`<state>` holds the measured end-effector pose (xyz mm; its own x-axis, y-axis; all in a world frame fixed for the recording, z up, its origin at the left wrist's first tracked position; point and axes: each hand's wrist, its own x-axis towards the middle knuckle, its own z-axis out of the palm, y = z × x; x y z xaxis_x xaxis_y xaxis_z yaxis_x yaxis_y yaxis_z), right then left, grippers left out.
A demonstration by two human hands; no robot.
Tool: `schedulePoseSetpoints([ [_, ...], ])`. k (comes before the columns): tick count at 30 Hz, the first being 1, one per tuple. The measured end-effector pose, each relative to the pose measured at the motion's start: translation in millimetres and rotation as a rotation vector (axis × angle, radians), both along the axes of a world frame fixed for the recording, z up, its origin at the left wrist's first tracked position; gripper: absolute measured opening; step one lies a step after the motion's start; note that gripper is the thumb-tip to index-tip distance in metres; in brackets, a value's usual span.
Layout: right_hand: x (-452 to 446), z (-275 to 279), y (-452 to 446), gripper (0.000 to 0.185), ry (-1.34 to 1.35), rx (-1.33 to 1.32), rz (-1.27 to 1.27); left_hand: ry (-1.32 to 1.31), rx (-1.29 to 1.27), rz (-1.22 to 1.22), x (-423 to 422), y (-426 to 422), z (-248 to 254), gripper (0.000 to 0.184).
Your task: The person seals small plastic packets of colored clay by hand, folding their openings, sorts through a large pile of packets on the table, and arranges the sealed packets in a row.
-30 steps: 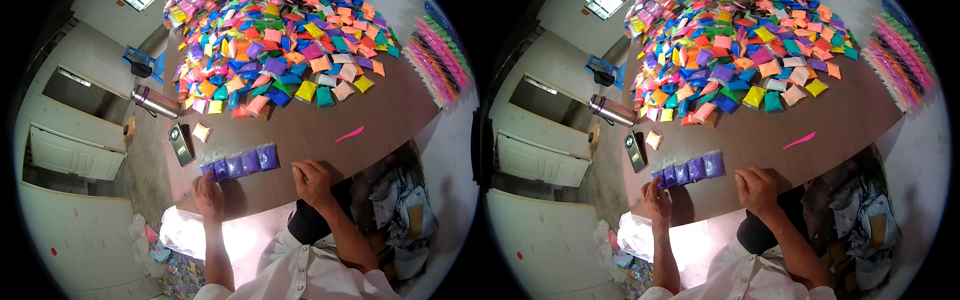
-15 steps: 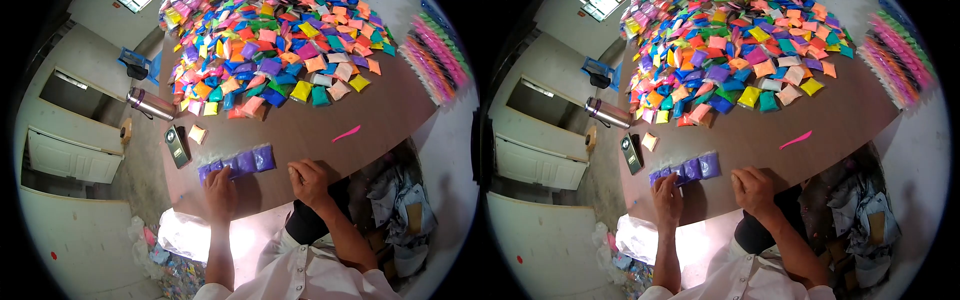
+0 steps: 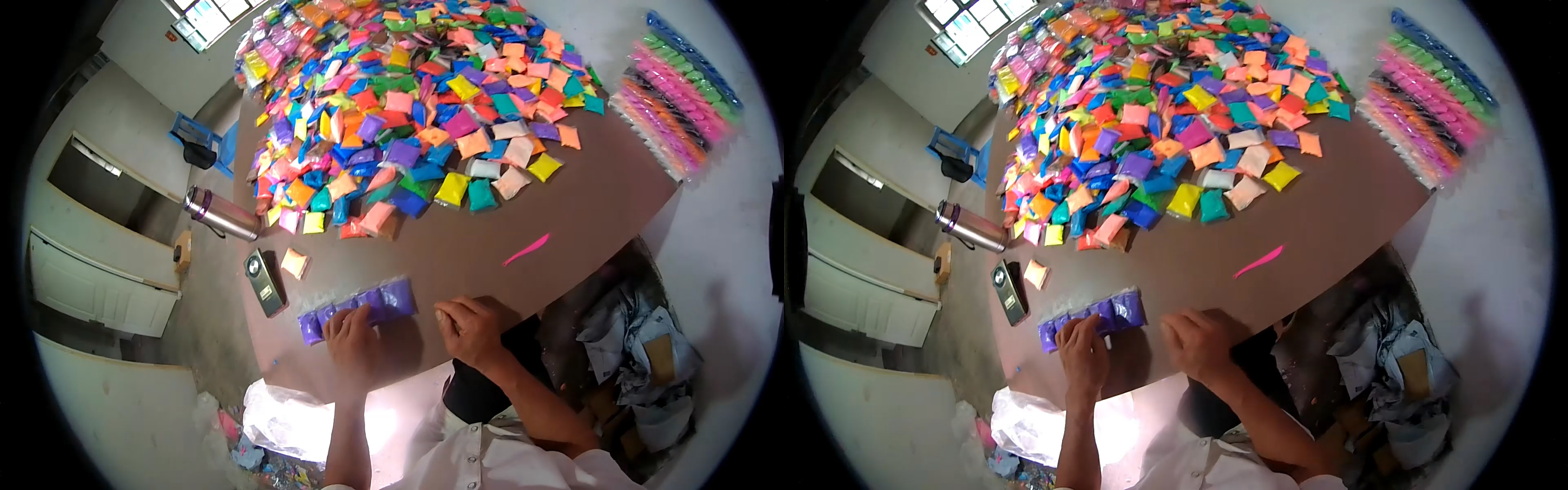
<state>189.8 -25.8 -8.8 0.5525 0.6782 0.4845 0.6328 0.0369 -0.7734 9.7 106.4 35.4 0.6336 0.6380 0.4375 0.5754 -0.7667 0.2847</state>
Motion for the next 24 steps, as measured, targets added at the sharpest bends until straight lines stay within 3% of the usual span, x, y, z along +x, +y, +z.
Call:
schedulePoseSetpoints([
  [9, 0.5, 7.7, 0.3, 0.009, -0.020, 0.016, 0.019, 0.012, -0.006, -0.216, 26.6, -10.4, 4.7, 0.028],
  [14, 1.6, 8.9, 1.9, 0.007, -0.020, 0.017, 0.039, -0.048, 0.056, -0.144, 32.1, -6.7, 17.4, 0.028],
  [24, 1.7, 7.8, 2.8, 0.007, -0.015, -0.059, 0.074, -0.146, -0.186, -0.193, 70.8, 20.3, 24.7, 0.025],
])
